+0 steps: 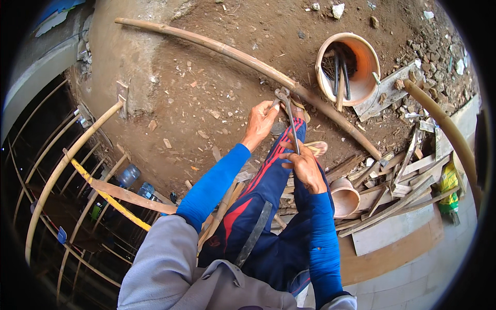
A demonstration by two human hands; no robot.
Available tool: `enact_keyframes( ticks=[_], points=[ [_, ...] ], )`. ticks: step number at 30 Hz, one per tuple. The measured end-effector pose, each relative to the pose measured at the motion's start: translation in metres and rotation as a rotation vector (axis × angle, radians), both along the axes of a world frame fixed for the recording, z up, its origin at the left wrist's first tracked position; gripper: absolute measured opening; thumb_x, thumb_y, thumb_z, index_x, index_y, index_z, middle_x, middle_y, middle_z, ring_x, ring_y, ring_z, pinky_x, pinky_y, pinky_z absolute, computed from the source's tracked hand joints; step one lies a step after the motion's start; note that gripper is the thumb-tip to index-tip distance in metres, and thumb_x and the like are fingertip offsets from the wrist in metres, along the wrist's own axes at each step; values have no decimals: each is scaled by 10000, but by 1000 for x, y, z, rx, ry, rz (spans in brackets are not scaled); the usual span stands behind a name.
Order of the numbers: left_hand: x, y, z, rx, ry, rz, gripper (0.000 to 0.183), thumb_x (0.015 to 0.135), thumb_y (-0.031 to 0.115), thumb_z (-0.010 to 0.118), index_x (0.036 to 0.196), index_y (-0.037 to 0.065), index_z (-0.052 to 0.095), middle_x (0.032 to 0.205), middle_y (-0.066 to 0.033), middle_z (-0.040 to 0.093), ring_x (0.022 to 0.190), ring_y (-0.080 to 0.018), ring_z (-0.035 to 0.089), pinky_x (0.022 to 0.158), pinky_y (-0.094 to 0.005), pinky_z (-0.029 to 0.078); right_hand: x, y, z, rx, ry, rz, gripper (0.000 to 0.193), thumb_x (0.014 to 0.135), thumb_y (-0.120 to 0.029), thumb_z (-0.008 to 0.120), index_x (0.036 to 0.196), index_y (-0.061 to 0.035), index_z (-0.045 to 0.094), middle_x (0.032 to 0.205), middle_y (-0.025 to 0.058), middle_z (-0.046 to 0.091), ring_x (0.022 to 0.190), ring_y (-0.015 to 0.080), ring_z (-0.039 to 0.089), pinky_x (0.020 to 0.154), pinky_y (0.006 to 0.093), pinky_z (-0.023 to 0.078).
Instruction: The person sorts through construction debris, picking up small pieces of wood and wire, and moving them into buckets. They also use a crowbar to pry apart wooden pieces and a hammer to break materials.
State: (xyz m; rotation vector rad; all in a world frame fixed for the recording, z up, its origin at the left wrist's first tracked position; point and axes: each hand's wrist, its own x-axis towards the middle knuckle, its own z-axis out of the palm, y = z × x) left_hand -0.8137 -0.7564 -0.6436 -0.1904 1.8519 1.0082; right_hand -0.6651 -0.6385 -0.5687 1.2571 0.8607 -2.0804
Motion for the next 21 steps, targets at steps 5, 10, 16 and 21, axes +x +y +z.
enact_keyframes(
  ticks=[5,10,16,21],
  points=[
    [-26,-47,29,38,-5,113,297,999,277,652,1096,-4,672,668,36,552,539,-38,467,456,-231,342,-37,-29,23,47,88,78,674,894,7,448,1556,8,322,1339,165,582,958,198,666,777,311,571],
    [-67,-99,84,35,-74,126,465,1001,152,548,1395,-91,501,759,-31,605,512,-82,547,425,-220,424,-76,-53,41,92,174,196,577,947,-28,500,1509,28,380,1108,119,672,690,122,609,608,243,512],
    [-129,-167,127,60,-250,49,553,988,52,438,1509,-100,337,804,-53,592,523,-72,539,417,-216,429,-123,-128,53,74,141,63,458,1052,-215,550,1429,32,472,676,-21,570,468,40,383,424,223,272],
    [-173,-196,67,15,-278,221,602,959,38,470,1534,-65,325,762,-50,581,473,-85,486,388,-239,365,-197,-173,11,24,21,-26,352,1070,-277,512,1286,-2,552,635,-25,549,404,52,360,362,243,250]
  ],
)
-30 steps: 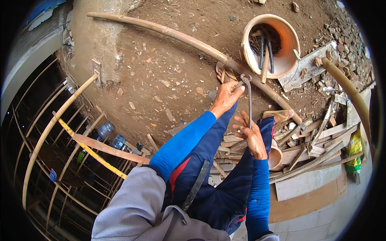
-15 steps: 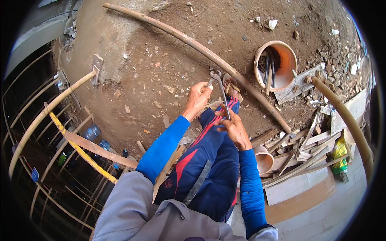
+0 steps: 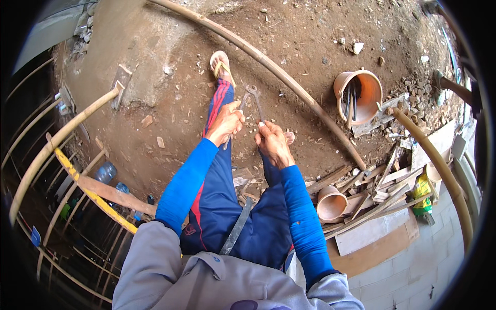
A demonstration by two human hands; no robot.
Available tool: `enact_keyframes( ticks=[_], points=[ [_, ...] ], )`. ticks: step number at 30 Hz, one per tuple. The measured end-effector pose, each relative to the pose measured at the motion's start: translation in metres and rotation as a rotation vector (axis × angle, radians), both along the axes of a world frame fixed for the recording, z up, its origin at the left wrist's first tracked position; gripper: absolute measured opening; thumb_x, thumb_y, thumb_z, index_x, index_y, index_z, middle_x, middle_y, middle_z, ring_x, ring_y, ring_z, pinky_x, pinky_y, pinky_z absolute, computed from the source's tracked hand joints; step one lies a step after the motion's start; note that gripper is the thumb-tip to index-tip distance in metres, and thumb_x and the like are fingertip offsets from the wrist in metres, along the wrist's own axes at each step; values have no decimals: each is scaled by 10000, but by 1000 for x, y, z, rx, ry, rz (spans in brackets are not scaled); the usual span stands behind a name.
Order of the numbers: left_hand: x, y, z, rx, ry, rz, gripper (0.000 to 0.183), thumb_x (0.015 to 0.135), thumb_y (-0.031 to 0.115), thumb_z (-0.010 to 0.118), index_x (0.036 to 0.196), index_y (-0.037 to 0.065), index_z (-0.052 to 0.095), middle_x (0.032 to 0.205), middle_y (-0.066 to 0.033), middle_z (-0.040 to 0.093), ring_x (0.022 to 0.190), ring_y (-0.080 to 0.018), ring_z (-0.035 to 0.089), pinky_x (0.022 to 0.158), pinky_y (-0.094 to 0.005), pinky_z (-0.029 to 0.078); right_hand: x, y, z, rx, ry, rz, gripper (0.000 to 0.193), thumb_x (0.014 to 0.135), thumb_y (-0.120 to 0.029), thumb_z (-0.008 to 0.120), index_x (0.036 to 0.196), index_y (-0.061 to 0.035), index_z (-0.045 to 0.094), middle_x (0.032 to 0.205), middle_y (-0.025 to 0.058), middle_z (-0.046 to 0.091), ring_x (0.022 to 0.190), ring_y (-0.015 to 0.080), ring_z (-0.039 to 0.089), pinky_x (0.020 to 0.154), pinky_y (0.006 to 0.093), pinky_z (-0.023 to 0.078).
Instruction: The person sorts through construction debris, picking up small pieces of wood and wire, and moving them into buckets. They also use a crowbar to pry apart wooden pieces and a hammer to break materials.
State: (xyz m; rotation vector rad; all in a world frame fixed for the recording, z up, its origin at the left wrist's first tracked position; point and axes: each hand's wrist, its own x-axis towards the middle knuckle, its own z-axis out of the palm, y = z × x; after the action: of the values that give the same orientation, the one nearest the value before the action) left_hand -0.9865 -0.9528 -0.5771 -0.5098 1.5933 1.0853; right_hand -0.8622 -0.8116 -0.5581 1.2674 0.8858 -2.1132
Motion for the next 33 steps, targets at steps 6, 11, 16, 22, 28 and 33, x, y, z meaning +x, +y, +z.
enact_keyframes(
  ticks=[6,11,16,22,28,33],
  points=[
    [-124,3,-111,3,-93,-55,613,953,25,480,1540,-53,319,742,-32,579,487,-80,473,407,-239,351,-116,7,-106,-29,-111,-34,262,1067,-234,509,1221,-33,580,622,-15,529,400,53,319,357,242,231],
    [-181,-1,-173,-13,-162,-193,585,967,56,498,1523,-51,355,702,-26,578,487,-84,474,405,-246,340,-171,15,-148,-124,-232,-130,234,1069,-215,498,1190,-28,569,615,-17,535,372,48,312,341,236,213],
    [-197,2,-198,-14,-197,-217,532,955,56,501,1475,-43,444,713,-63,617,501,-115,520,428,-286,381,-192,13,-154,-101,-333,-166,255,1070,-216,490,1228,-28,556,633,-3,542,392,48,310,353,232,215],
    [-209,18,-209,-108,-122,-245,401,901,62,530,1278,-46,614,659,-93,611,502,-176,565,450,-344,425,-214,14,-156,-69,-354,-180,254,1073,-221,484,1244,-51,563,647,-6,541,412,45,307,360,221,224],
    [-224,35,-194,-58,-301,-244,543,966,62,474,1493,-47,403,714,-72,581,479,-139,525,384,-294,380,-221,13,-148,-37,-405,-211,260,1071,-211,484,1248,-42,572,644,-1,533,407,44,295,359,224,222],
    [-205,42,-193,-92,-207,-70,156,882,31,525,1005,-55,569,652,-144,584,483,-214,582,392,-360,402,-224,12,-147,-56,-379,-232,266,1072,-202,478,1266,-34,547,631,-2,530,399,46,302,353,221,221]
  ],
)
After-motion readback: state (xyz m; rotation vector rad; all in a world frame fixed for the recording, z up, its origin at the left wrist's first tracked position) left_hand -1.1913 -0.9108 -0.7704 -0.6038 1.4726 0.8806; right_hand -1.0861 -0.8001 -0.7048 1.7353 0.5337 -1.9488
